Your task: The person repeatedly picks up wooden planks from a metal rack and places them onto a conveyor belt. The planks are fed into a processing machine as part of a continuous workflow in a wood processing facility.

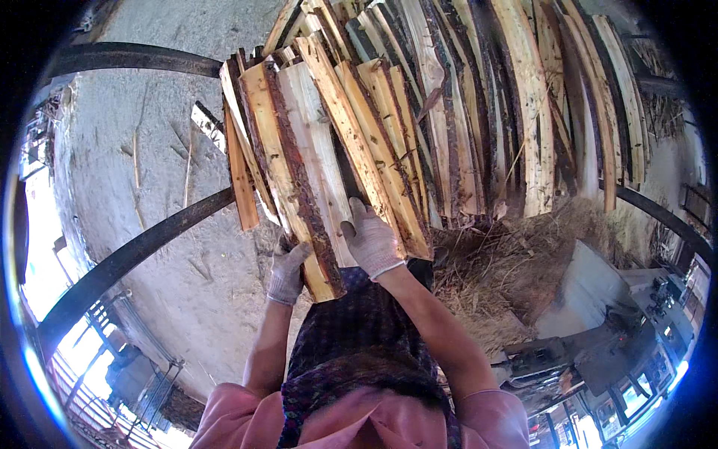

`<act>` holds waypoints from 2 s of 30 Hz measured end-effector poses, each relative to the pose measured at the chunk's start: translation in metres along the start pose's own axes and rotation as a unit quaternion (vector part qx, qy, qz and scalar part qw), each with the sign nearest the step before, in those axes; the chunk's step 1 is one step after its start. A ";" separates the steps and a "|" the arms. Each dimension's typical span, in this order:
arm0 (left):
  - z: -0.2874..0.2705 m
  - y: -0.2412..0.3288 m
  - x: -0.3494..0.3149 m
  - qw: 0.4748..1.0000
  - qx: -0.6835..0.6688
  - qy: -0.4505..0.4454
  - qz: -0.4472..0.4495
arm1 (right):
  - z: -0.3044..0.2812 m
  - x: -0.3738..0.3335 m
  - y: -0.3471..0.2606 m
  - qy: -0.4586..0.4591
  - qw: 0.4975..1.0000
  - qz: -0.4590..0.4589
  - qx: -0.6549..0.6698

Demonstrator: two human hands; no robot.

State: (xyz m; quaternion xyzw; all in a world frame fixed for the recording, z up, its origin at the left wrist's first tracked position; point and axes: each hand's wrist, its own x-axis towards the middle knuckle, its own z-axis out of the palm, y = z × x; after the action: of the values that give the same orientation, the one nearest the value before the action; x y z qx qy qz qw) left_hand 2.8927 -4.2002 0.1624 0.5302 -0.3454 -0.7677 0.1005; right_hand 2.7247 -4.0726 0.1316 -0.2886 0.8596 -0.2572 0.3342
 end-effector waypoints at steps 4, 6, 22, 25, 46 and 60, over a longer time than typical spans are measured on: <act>0.001 -0.015 0.011 0.999 0.027 -0.025 -0.001 | 0.001 0.001 0.002 -0.011 1.000 -0.001 0.020; 0.022 0.003 0.005 0.997 0.062 0.015 -0.042 | -0.007 0.000 -0.003 -0.015 0.999 0.006 0.032; 0.008 -0.062 0.034 0.918 0.333 0.082 0.198 | 0.031 -0.020 -0.050 0.051 0.997 0.037 -0.054; 0.022 -0.052 0.027 0.964 0.198 0.006 0.176 | 0.036 -0.009 -0.035 -0.100 0.921 0.154 0.343; -0.021 -0.006 0.088 0.983 0.156 0.093 0.010 | 0.008 -0.014 -0.045 -0.304 0.926 0.067 0.212; 0.118 0.036 -0.093 0.966 0.195 -0.171 0.014 | -0.099 -0.092 -0.047 0.027 0.779 0.103 0.618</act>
State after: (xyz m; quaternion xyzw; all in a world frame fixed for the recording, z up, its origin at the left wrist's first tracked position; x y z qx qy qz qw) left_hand 2.8195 -4.1281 0.2782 0.3956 -0.5082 -0.7631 -0.0545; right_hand 2.7242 -4.0193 0.2644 0.0774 0.5491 -0.7051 0.4420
